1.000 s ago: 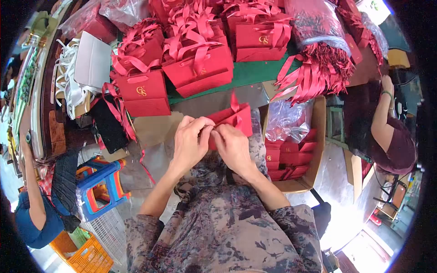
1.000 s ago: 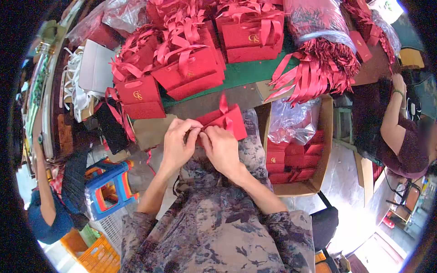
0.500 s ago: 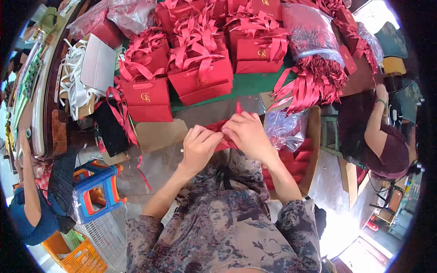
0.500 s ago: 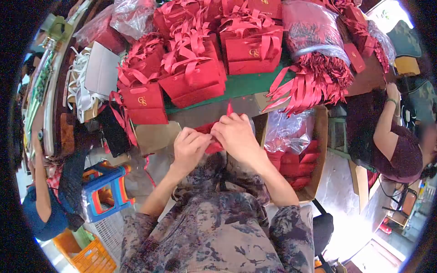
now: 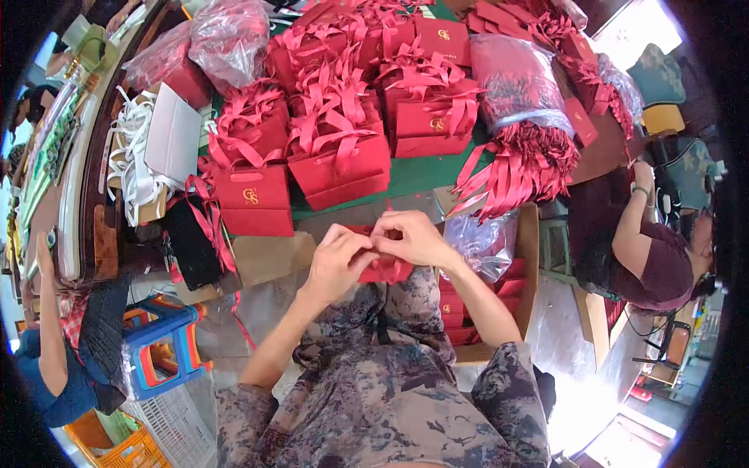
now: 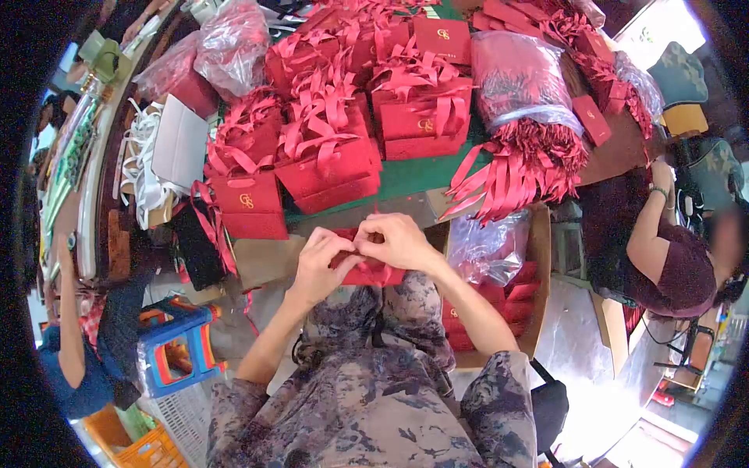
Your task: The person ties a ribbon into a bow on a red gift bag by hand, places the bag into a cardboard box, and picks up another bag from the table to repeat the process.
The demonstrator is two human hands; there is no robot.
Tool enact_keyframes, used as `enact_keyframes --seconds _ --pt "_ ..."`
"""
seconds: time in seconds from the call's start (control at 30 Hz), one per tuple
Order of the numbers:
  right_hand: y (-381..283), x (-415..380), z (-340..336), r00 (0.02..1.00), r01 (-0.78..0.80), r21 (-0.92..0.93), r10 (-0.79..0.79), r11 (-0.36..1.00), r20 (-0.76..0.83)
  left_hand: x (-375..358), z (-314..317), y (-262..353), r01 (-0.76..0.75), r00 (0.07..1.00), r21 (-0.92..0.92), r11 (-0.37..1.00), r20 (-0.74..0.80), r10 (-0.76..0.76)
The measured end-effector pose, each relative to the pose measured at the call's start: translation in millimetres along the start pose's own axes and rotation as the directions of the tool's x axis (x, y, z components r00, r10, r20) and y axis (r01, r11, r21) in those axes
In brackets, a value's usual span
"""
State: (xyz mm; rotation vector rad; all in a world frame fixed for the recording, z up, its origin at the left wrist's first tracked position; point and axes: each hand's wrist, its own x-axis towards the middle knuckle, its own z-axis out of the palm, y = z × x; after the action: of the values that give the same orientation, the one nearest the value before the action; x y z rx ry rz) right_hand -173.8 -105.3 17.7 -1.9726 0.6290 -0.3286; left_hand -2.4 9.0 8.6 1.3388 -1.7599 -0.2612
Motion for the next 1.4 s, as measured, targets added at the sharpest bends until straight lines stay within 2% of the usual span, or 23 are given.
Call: enact_keyframes --seconds 0.03,0.1,0.13,0.17,0.2,0.23,0.3,0.33,0.37,0.43,0.47,0.5,0.57,0.7,0.87,0.93,0.97,1.03,1.17,1.23,1.3,1.37,1.4 --pt "6 0 7 0.996 -0.025 0.112 0.035 0.993 -0.083 3 0 1 0.118 0.993 -0.060 0.991 -0.008 -0.119" --pt "11 1 19 0.983 0.035 0.000 -0.034 0.999 -0.182 2 3 -1 0.155 0.988 -0.068 0.986 -0.018 -0.156" --pt "14 2 18 0.966 -0.114 0.243 0.165 0.963 -0.201 0 4 -3 0.205 0.979 -0.067 0.977 0.036 -0.203" --pt "16 2 16 0.918 -0.244 0.473 0.359 0.847 -0.169 -4 7 -6 0.256 0.964 -0.063 0.965 0.090 -0.250" --pt "21 7 13 0.931 -0.116 0.507 0.271 0.854 -0.243 -4 10 -6 0.220 0.975 -0.056 0.974 0.057 -0.217" --pt "24 7 13 0.932 -0.114 0.507 0.268 0.854 -0.242 -4 13 -6 0.220 0.975 -0.054 0.974 0.055 -0.217" --pt "20 2 12 0.920 -0.147 0.337 0.253 0.930 -0.298 -6 18 -5 0.422 0.906 -0.005 0.906 0.002 -0.422" --pt "17 0 7 0.936 -0.119 0.128 0.155 0.985 -0.318 -5 20 -6 0.433 0.900 0.015 0.901 -0.055 -0.431" --pt "24 -1 4 0.935 -0.127 0.126 0.161 0.984 -0.317 -6 23 -10 0.435 0.899 0.009 0.900 -0.052 -0.434" --pt "30 0 -1 0.834 -0.105 -0.216 -0.033 0.971 -0.551 -8 25 -15 0.395 0.918 0.132 0.909 -0.043 -0.393" --pt "32 -3 -5 0.805 -0.250 -0.296 0.028 0.922 -0.593 -9 26 -17 0.428 0.902 0.157 0.890 -0.018 -0.431" --pt "28 -3 -5 0.807 -0.250 -0.296 0.030 0.922 -0.590 -8 26 -17 0.432 0.900 0.157 0.888 -0.018 -0.435" --pt "24 -5 0 0.827 -0.386 -0.332 0.164 0.861 -0.537 -6 29 -17 0.434 0.900 0.198 0.879 -0.048 -0.433" --pt "34 3 21 0.811 -0.297 -0.353 0.039 0.887 -0.584 0 36 -22 0.447 0.890 0.274 0.851 -0.043 -0.454" --pt "36 -1 30 0.824 -0.229 -0.139 0.116 0.963 -0.554 5 43 -17 0.423 0.905 0.195 0.885 -0.134 -0.403" --pt "42 -3 38 0.810 -0.054 0.330 0.234 0.943 -0.538 6 44 -14 0.399 0.914 0.179 0.899 -0.150 -0.376" --pt "46 -7 40 0.808 -0.058 0.331 0.239 0.942 -0.538 6 45 -12 0.373 0.923 0.161 0.914 -0.166 -0.348" --pt "33 -10 38 0.828 -0.133 0.519 0.382 0.844 -0.410 7 46 -8 0.359 0.929 0.161 0.919 -0.159 -0.335" --pt "44 -10 40 0.881 -0.118 0.464 0.308 0.878 -0.359 10 46 -3 0.291 0.948 0.186 0.938 -0.185 -0.258" --pt "38 -9 37 0.886 -0.151 0.605 0.379 0.781 -0.268 9 43 -2 0.290 0.954 0.201 0.936 -0.140 -0.265" --pt "38 -9 35 0.877 -0.125 0.655 0.392 0.745 -0.279 8 40 0 0.282 0.959 0.213 0.936 -0.092 -0.268" --pt "38 -13 29 0.861 -0.096 0.697 0.410 0.710 -0.299 6 39 5 0.286 0.924 -0.077 0.955 -0.243 -0.296" --pt "37 -13 25 0.844 -0.078 0.718 0.429 0.692 -0.322 3 34 10 0.299 0.915 -0.034 0.954 -0.275 -0.296"
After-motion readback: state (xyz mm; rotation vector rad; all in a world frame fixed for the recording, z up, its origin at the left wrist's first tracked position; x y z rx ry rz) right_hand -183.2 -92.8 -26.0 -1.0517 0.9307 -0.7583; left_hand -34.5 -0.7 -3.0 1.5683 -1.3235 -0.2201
